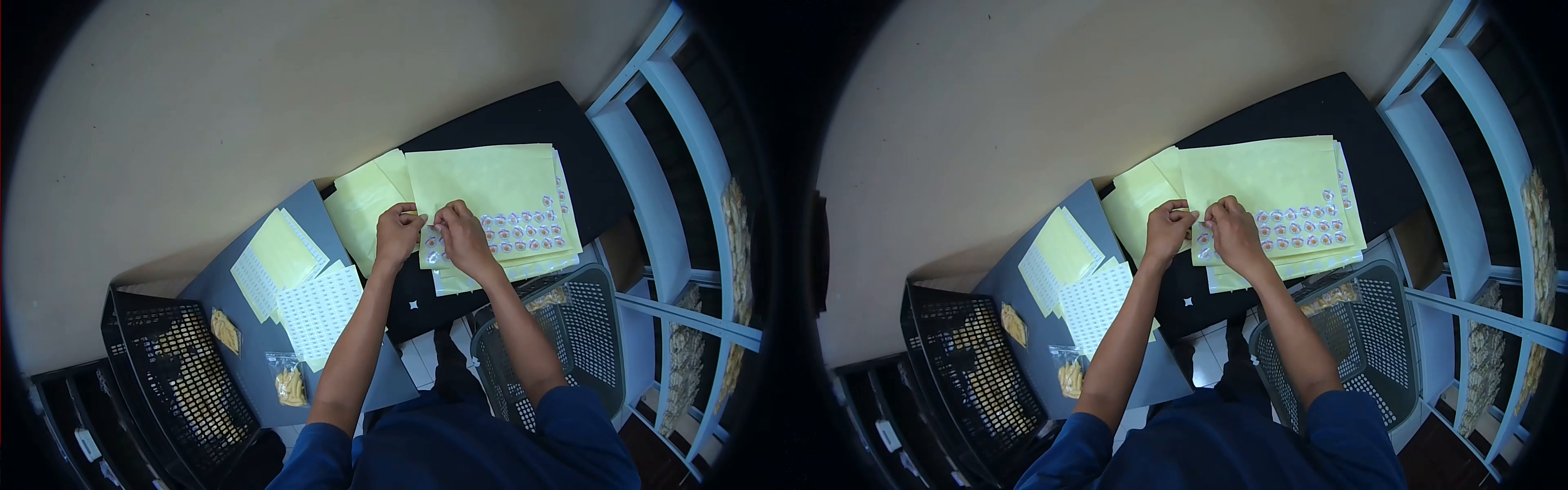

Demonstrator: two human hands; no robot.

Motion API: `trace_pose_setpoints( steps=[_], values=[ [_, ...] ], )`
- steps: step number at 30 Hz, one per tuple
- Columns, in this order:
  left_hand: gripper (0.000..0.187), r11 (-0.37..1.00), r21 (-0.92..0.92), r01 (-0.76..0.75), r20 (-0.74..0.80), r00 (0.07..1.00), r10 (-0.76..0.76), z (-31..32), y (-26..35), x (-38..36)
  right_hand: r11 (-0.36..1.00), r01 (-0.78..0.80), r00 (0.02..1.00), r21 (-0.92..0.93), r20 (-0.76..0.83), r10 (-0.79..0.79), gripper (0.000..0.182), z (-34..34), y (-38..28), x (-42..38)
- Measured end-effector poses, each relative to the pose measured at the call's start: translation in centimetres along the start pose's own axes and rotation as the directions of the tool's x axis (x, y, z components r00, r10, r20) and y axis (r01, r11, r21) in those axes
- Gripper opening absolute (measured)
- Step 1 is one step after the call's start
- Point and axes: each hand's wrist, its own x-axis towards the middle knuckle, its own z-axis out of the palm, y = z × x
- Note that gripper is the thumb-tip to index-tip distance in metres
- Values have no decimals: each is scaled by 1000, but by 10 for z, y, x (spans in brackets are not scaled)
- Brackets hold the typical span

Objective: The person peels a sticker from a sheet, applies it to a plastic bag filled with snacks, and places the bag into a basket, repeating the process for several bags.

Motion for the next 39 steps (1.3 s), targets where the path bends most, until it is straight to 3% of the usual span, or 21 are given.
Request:
trace_pose_setpoints(
  steps=[15, 27, 30, 33, 36, 39],
  values=[
    [29, 995, 91, -29, -8, 1000, 30, 2, -9, 12, 999, 5, 999, 32, 42, -6, 10, 3, 9, -4],
    [30, 987, 161, -11, -35, 999, 16, 4, -15, 21, 999, 3, 986, 45, 168, -10, 14, -3, 16, -7],
    [32, 974, 226, -31, -56, 997, 45, 3, -17, 24, 989, -1, 982, 147, 186, -26, 13, -6, 23, -8],
    [32, 919, 356, -171, -115, 968, 224, 4, -14, 19, 857, -236, 971, 457, 156, 184, 8, -14, 17, -9],
    [32, 745, 606, -279, -230, 835, 500, 8, -4, 9, 808, -298, 954, 508, 176, 241, 12, -23, 17, -9],
    [27, 835, 420, -355, -163, 876, 454, -1, 24, -13, 794, -269, 963, 545, 153, 221, 10, -26, 13, -14]
  ],
)
